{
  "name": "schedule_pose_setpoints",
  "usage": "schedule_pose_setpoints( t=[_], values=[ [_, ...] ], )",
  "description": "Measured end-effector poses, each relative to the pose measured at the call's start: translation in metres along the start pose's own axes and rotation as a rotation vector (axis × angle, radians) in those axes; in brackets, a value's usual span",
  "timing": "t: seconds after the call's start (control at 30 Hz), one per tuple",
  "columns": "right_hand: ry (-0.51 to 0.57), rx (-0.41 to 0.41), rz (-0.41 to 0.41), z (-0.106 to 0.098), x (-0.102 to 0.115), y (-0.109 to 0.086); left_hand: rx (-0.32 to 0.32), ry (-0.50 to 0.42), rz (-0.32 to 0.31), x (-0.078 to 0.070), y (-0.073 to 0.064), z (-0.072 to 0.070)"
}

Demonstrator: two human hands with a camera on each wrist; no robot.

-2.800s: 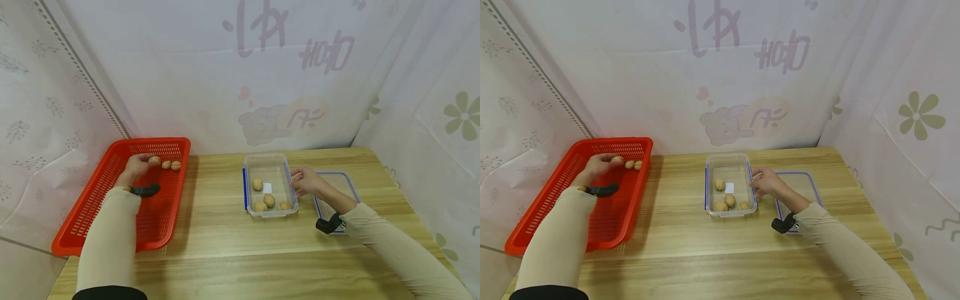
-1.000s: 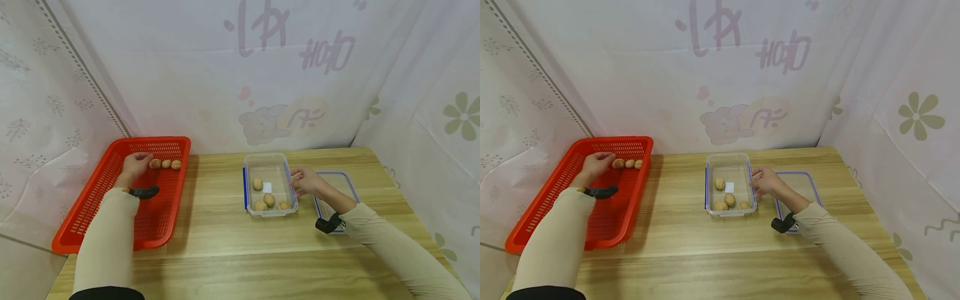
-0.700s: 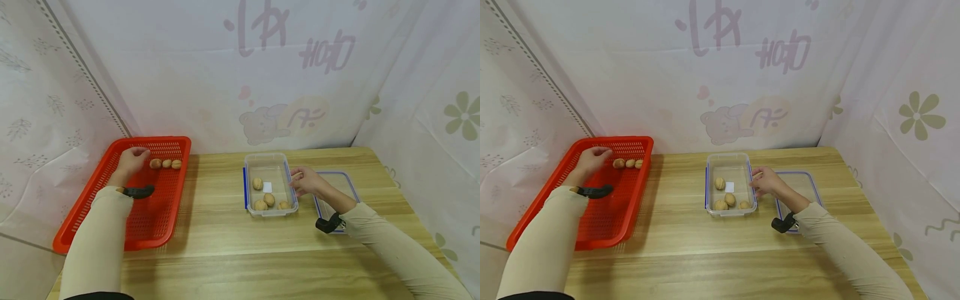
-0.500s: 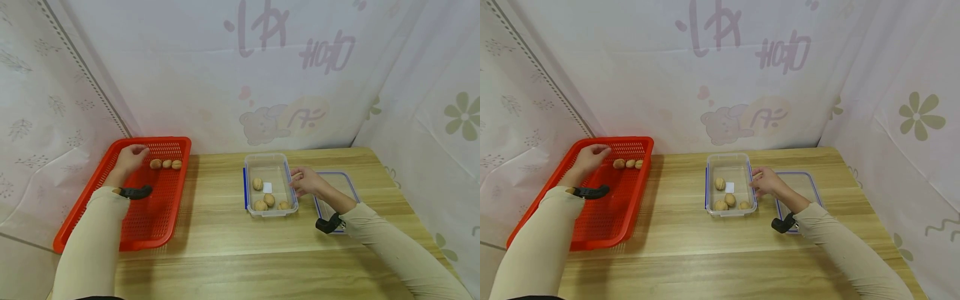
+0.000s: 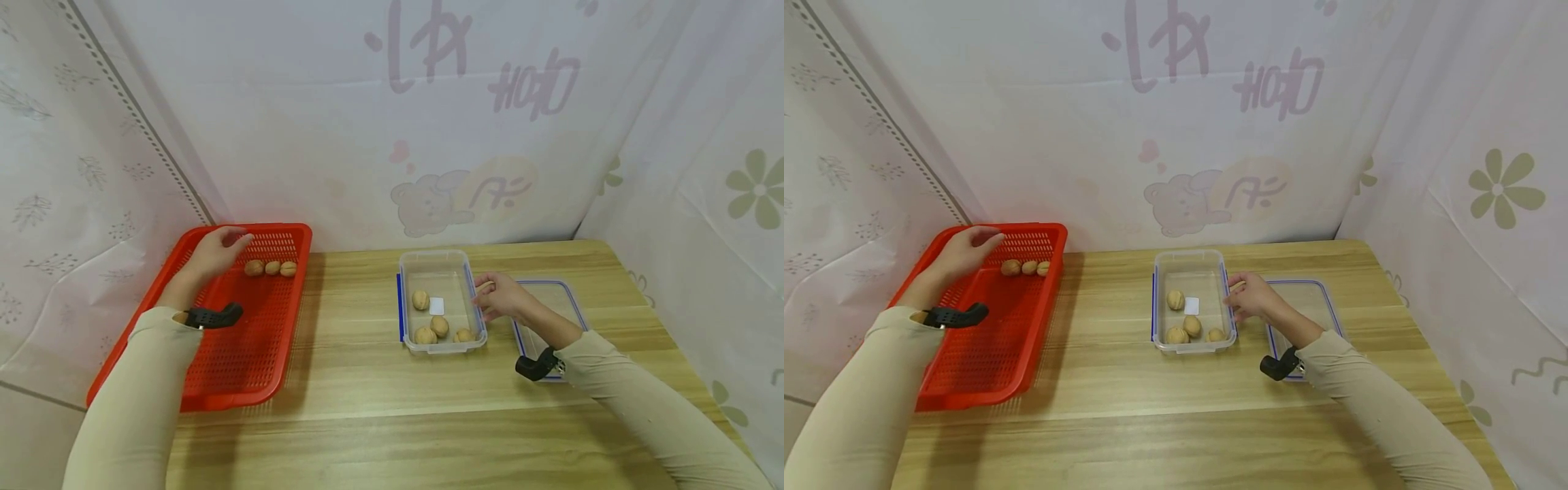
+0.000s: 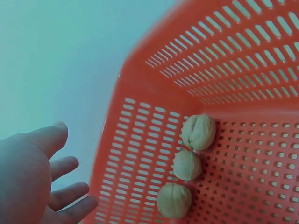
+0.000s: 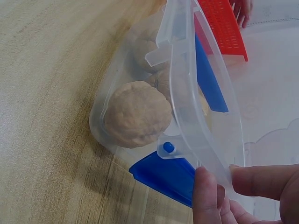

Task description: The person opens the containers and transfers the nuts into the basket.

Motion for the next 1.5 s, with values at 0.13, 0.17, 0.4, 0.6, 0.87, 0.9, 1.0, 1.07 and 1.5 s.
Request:
schedule_pose_setpoints(
  t=[0.13, 0.17, 0.4, 0.6, 0.87, 0.9, 1.0, 1.07, 1.5],
  values=[
    [0.006, -0.001, -0.002, 0.0, -0.001, 0.001, 0.03, 0.037, 0.019, -0.009, -0.002, 0.003],
    [0.008, -0.001, -0.002, 0.0, -0.001, 0.001, 0.04, 0.051, 0.02, -0.011, -0.002, 0.004],
    [0.007, 0.0, -0.011, 0.0, -0.001, 0.001, 0.121, 0.135, 0.047, -0.029, -0.005, 0.014],
    [0.009, 0.002, -0.01, 0.0, -0.001, 0.001, 0.134, 0.139, 0.142, -0.055, -0.008, 0.024],
    [0.008, 0.0, -0.003, 0.0, -0.001, 0.001, 0.16, 0.195, 0.221, -0.084, -0.012, 0.041],
    [0.007, 0.001, -0.004, 0.0, -0.001, 0.001, 0.164, 0.207, 0.22, -0.086, -0.012, 0.043],
    [0.005, 0.002, -0.007, 0.0, -0.001, 0.002, 0.17, 0.236, 0.216, -0.094, -0.014, 0.049],
    [0.005, 0.003, -0.01, 0.0, -0.001, 0.002, 0.174, 0.237, 0.216, -0.099, -0.015, 0.053],
    [0.007, 0.0, -0.006, 0.0, 0.001, 0.0, 0.191, 0.315, 0.292, -0.126, -0.018, 0.08]
  ],
)
Point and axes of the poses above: each hand's wrist, its own y-axis towards the middle knuckle, its own z-axis out of the palm, x = y × z, the point moved 8 cm from there along y, towards the middle knuckle, and after that the axes turned 6 degrees about -y, right-handed, at the moved point
